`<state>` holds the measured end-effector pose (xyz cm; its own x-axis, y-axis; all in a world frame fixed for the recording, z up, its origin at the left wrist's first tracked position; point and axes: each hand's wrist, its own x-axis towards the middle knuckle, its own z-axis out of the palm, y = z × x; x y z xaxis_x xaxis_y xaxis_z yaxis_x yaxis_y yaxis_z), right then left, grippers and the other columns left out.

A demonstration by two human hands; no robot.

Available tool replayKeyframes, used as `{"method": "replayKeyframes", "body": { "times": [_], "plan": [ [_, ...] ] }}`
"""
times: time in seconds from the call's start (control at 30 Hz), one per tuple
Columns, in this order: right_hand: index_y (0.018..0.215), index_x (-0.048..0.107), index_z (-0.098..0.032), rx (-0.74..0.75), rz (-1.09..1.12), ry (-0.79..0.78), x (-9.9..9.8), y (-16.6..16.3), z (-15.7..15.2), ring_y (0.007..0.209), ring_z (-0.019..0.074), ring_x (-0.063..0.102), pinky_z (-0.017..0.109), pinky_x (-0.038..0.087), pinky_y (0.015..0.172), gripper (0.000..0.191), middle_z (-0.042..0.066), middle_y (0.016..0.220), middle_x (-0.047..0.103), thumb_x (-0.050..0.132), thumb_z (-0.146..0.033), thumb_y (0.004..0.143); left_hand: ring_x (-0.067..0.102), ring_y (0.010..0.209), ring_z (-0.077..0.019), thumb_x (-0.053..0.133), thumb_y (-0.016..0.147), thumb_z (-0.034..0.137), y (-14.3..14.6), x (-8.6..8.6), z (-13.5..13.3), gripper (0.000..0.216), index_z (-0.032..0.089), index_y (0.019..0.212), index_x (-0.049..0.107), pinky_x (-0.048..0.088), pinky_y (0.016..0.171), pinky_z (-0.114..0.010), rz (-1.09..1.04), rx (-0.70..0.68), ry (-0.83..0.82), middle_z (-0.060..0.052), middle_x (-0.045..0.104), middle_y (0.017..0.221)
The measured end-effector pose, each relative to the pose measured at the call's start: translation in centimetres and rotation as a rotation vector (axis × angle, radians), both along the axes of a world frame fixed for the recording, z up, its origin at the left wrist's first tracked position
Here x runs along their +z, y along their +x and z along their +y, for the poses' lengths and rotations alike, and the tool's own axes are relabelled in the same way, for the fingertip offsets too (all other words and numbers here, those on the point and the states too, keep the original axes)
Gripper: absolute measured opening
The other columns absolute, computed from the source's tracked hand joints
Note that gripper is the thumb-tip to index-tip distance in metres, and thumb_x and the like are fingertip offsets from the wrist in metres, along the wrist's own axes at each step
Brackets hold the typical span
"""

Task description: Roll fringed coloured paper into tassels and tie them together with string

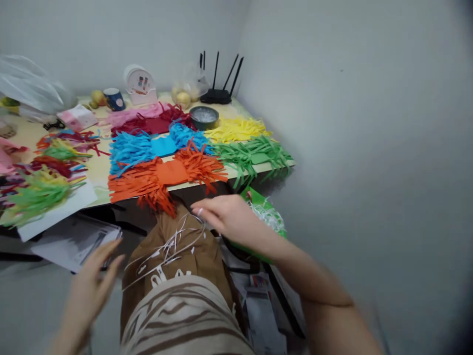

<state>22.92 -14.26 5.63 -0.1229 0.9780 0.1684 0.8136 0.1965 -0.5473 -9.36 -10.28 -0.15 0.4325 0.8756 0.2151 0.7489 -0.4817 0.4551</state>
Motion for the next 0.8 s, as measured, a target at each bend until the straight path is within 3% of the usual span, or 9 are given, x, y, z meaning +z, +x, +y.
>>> {"method": "replayKeyframes", "body": {
  "times": [0.1, 0.17, 0.27, 0.37, 0.47, 0.53, 0.6, 0.67, 0.8],
  "plan": [
    [0.119, 0.073, -0.031, 0.095, 0.035, -0.012, -1.0, -2.4, 1.2, 0.096, 0.0214, 0.073, 0.033, 0.055, 0.087, 0.039, 0.003, 0.109, 0.078, 0.04, -0.042, 0.102, 0.064, 0.111, -0.027, 0.063, 0.084, 0.06, 7.3, -1.6, 1.5, 0.058, 0.019, 0.124, 0.062, 0.053, 0.092, -0.036, -0.447, -0.273, -0.547, -0.012, 0.07, 0.116],
    [0.117, 0.074, -0.032, -0.033, 0.12, 0.002, -2.1, -0.8, 1.5, 0.1, 0.0227, 0.072, 0.035, 0.055, 0.09, 0.038, 0.003, 0.112, 0.077, 0.041, -0.042, 0.101, 0.065, 0.071, -0.0172, 0.066, 0.083, 0.058, 10.7, -2.2, 2.4, 0.049, 0.017, 0.111, 0.063, 0.052, 0.064, -0.027, -0.581, -0.431, -1.025, -0.005, 0.068, 0.079],
    [0.112, 0.076, -0.028, -0.27, 0.166, -0.096, -4.5, 3.7, 2.1, 0.086, 0.0242, 0.073, 0.035, 0.055, 0.081, 0.039, 0.005, 0.1, 0.079, 0.042, -0.041, 0.099, 0.025, 0.039, -0.0034, 0.067, 0.082, 0.061, 11.6, -3.1, 4.0, 0.046, 0.017, 0.087, 0.057, 0.022, 0.04, -0.017, -0.794, -0.322, -1.365, 0.01, 0.036, 0.052],
    [0.104, 0.079, -0.02, -0.241, 0.12, -0.338, -7.1, 7.7, 3.4, 0.062, 0.0194, 0.066, 0.029, 0.051, 0.065, 0.044, 0.005, 0.069, 0.075, 0.04, -0.041, 0.099, 0.015, 0.043, -0.0024, 0.073, 0.077, 0.061, 10.1, -4.1, 6.0, 0.049, 0.016, 0.081, 0.055, 0.012, 0.041, -0.017, -0.858, -0.191, -1.395, 0.012, 0.027, 0.053],
    [0.093, 0.082, -0.022, -0.106, 0.106, -0.487, -7.9, 10.9, 5.8, 0.056, 0.0166, 0.063, 0.024, 0.047, 0.057, 0.031, 0.001, 0.065, 0.073, 0.063, -0.045, 0.086, 0.018, 0.045, -0.0036, 0.069, 0.079, 0.064, 9.1, -4.7, 7.6, 0.051, 0.014, 0.082, 0.057, 0.012, 0.043, -0.018, -0.778, -0.129, -1.31, 0.011, 0.028, 0.053],
    [0.1, 0.081, -0.021, -0.161, 0.07, -0.475, -7.5, 13.1, 8.3, 0.057, 0.0164, 0.064, 0.023, 0.046, 0.055, 0.034, 0.002, 0.071, 0.076, 0.068, -0.047, 0.082, 0.019, 0.045, -0.0043, 0.065, 0.081, 0.068, 9.2, -4.9, 8.1, 0.054, 0.014, 0.082, 0.057, 0.011, 0.044, -0.019, -0.704, -0.111, -1.259, 0.011, 0.027, 0.052],
    [0.108, 0.078, -0.016, -0.3, 0.0, -0.401, -7.0, 15.3, 11.3, 0.06, 0.0173, 0.065, 0.024, 0.046, 0.057, 0.04, 0.005, 0.076, 0.076, 0.057, -0.046, 0.091, 0.019, 0.045, -0.0048, 0.061, 0.081, 0.071, 9.6, -5.1, 8.3, 0.057, 0.014, 0.082, 0.058, 0.011, 0.045, -0.02, -0.626, -0.128, -1.251, 0.01, 0.027, 0.051],
    [0.112, 0.075, -0.012, -0.419, -0.072, -0.311, -6.8, 17.1, 14.8, 0.069, 0.0198, 0.068, 0.026, 0.047, 0.065, 0.041, 0.009, 0.083, 0.077, 0.046, -0.037, 0.097, 0.021, 0.045, -0.0054, 0.059, 0.081, 0.073, 10.1, -5.3, 8.4, 0.059, 0.014, 0.082, 0.059, 0.011, 0.045, -0.021, -0.555, -0.155, -1.247, 0.01, 0.028, 0.052],
    [0.11, 0.075, -0.012, -0.464, -0.205, -0.221, -7.5, 19.0, 21.3, 0.099, 0.024, 0.069, 0.029, 0.047, 0.087, 0.032, 0.013, 0.107, 0.077, 0.05, -0.02, 0.094, 0.024, 0.047, -0.0072, 0.054, 0.085, 0.072, 10.8, -6.0, 8.6, 0.058, 0.015, 0.083, 0.062, 0.013, 0.046, -0.021, -0.467, -0.163, -1.217, 0.007, 0.031, 0.054]
  ]
}}
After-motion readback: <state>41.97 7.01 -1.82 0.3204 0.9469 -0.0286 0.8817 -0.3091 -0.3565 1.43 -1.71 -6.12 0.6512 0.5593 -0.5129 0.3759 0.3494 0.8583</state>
